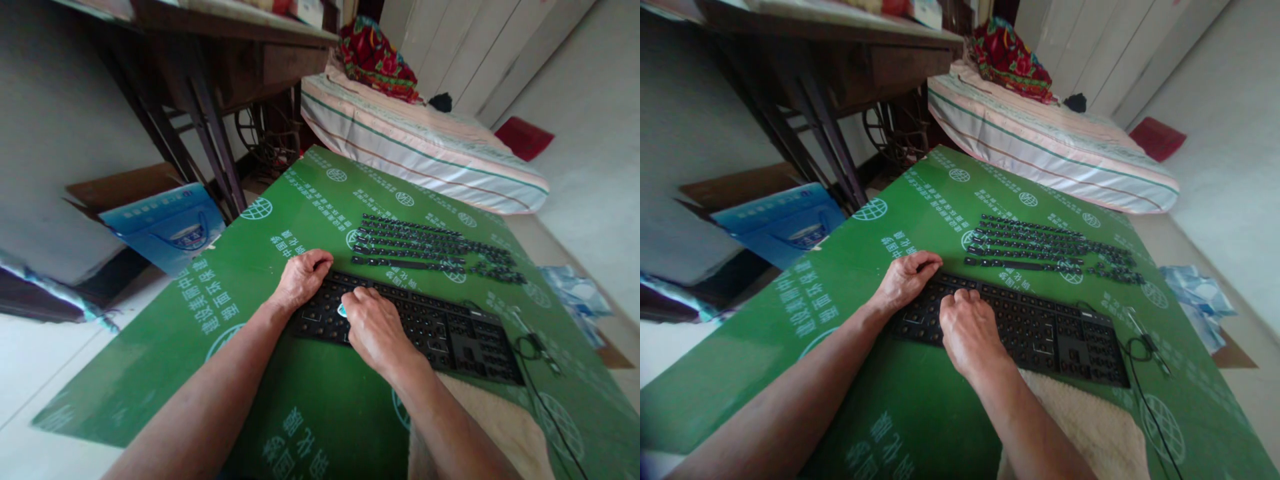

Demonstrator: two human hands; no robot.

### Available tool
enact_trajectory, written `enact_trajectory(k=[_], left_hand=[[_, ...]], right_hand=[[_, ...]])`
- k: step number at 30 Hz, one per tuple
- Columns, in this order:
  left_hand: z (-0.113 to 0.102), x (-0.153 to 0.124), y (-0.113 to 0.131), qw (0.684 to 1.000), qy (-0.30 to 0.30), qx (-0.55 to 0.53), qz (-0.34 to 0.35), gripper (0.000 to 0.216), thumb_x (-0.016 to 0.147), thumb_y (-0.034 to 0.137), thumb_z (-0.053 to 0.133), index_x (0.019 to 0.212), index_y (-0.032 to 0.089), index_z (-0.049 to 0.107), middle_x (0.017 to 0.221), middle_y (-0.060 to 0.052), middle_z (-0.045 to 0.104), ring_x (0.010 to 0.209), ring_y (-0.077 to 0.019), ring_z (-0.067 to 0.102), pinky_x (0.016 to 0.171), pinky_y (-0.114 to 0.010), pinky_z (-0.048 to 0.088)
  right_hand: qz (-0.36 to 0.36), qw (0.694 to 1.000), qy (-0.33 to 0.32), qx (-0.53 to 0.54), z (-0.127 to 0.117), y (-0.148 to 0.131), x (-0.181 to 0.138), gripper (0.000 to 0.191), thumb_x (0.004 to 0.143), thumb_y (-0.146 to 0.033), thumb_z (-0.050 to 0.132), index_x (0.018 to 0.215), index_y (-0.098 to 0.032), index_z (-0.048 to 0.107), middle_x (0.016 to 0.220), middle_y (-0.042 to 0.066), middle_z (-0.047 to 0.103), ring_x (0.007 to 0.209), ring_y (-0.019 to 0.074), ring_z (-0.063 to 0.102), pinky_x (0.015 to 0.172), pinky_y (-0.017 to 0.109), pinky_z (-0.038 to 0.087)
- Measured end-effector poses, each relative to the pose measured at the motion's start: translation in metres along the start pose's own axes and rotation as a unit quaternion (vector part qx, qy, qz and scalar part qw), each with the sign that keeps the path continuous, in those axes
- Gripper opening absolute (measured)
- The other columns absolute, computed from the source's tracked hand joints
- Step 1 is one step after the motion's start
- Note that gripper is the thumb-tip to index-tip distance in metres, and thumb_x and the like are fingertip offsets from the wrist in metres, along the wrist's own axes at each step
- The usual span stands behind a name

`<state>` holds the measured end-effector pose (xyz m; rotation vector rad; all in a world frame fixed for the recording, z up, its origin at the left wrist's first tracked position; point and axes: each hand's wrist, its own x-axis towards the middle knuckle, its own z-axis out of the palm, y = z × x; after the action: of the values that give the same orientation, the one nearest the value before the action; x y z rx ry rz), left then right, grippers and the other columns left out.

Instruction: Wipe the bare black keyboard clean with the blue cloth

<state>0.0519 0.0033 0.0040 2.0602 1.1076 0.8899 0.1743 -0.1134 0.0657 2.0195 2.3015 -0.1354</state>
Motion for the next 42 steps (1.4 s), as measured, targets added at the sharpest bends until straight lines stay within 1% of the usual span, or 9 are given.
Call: enact_trajectory(k=[3,9,13,16,19,25,32,36,42], left_hand=[[0.001,0.0,-0.001,1.0,0.004,-0.007,-0.004,0.025,0.083,0.031,0.044,0.089,0.021,0.066,0.088,-0.001,0.07,0.083,-0.016,0.064,0.081,-0.028,0.049],[-0.001,0.001,-0.003,1.0,0.005,-0.022,-0.013,0.026,0.084,0.032,0.043,0.091,0.021,0.065,0.089,-0.002,0.071,0.084,-0.0163,0.065,0.08,-0.029,0.05],[-0.002,0.002,-0.005,0.999,0.005,-0.042,-0.017,0.029,0.085,0.033,0.04,0.097,0.019,0.063,0.09,-0.003,0.072,0.081,-0.0152,0.066,0.077,-0.027,0.052],[-0.002,0.004,-0.007,0.999,0.005,-0.044,-0.017,0.031,0.086,0.034,0.039,0.1,0.017,0.061,0.091,-0.005,0.072,0.08,-0.0155,0.066,0.076,-0.028,0.053],[-0.001,0.006,-0.007,1.0,-0.001,-0.025,-0.011,0.029,0.083,0.035,0.044,0.098,0.018,0.063,0.092,-0.005,0.072,0.085,-0.0174,0.066,0.081,-0.03,0.052],[0.001,0.007,-0.007,1.0,-0.001,0.02,0.003,0.028,0.083,0.034,0.044,0.094,0.02,0.065,0.096,-0.004,0.071,0.09,-0.0185,0.065,0.086,-0.03,0.05],[0.0,0.005,-0.005,0.999,0.0,0.04,0.008,0.029,0.085,0.036,0.042,0.094,0.021,0.066,0.097,-0.003,0.072,0.089,-0.0173,0.065,0.086,-0.029,0.05],[0.0,0.005,-0.004,0.999,0.0,0.042,0.009,0.03,0.085,0.036,0.042,0.094,0.021,0.066,0.098,-0.003,0.072,0.09,-0.0173,0.065,0.088,-0.028,0.049],[-0.001,0.006,-0.004,0.999,0.002,0.044,0.006,0.03,0.084,0.037,0.043,0.094,0.021,0.066,0.098,-0.003,0.072,0.089,-0.0177,0.066,0.088,-0.029,0.049]], right_hand=[[-0.012,1.0,0.001,0.007,-0.001,-0.006,0.005,0.025,0.08,-0.001,0.045,0.095,-0.013,0.062,0.095,0.011,0.063,0.091,0.022,0.057,0.076,0.031,0.045],[-0.037,0.999,0.029,0.024,0.0,-0.022,0.019,0.023,0.082,-0.006,0.045,0.096,-0.013,0.062,0.095,0.011,0.063,0.089,0.0222,0.058,0.073,0.031,0.047],[-0.051,0.997,0.047,0.04,0.001,-0.031,0.027,0.022,0.083,-0.01,0.047,0.099,-0.012,0.062,0.094,0.012,0.062,0.087,0.0224,0.058,0.071,0.031,0.048],[-0.047,0.996,0.06,0.048,0.003,-0.033,0.028,0.021,0.085,-0.011,0.045,0.098,-0.011,0.062,0.094,0.012,0.062,0.086,0.0225,0.057,0.069,0.031,0.049],[-0.054,0.995,0.063,0.05,0.003,-0.031,0.026,0.024,0.087,-0.01,0.042,0.097,-0.012,0.063,0.094,0.013,0.062,0.087,0.0218,0.057,0.07,0.031,0.049],[-0.059,0.997,0.014,0.038,-0.007,-0.017,0.02,0.021,0.083,-0.007,0.048,0.095,-0.011,0.065,0.094,0.013,0.063,0.088,0.0209,0.058,0.074,0.032,0.049],[-0.019,0.999,-0.044,0.01,-0.014,0.012,0.002,0.026,0.084,-0.003,0.044,0.092,-0.013,0.067,0.094,0.012,0.065,0.09,0.0192,0.059,0.08,0.03,0.045],[0.015,0.998,-0.065,-0.022,-0.011,0.033,-0.013,0.028,0.084,-0.003,0.043,0.09,-0.015,0.068,0.094,0.01,0.065,0.092,0.0181,0.058,0.081,0.026,0.043],[0.067,0.989,-0.113,-0.071,-0.006,0.068,-0.038,0.032,0.081,-0.001,0.041,0.093,-0.016,0.068,0.096,0.01,0.065,0.095,0.0199,0.058,0.081,0.026,0.041]])
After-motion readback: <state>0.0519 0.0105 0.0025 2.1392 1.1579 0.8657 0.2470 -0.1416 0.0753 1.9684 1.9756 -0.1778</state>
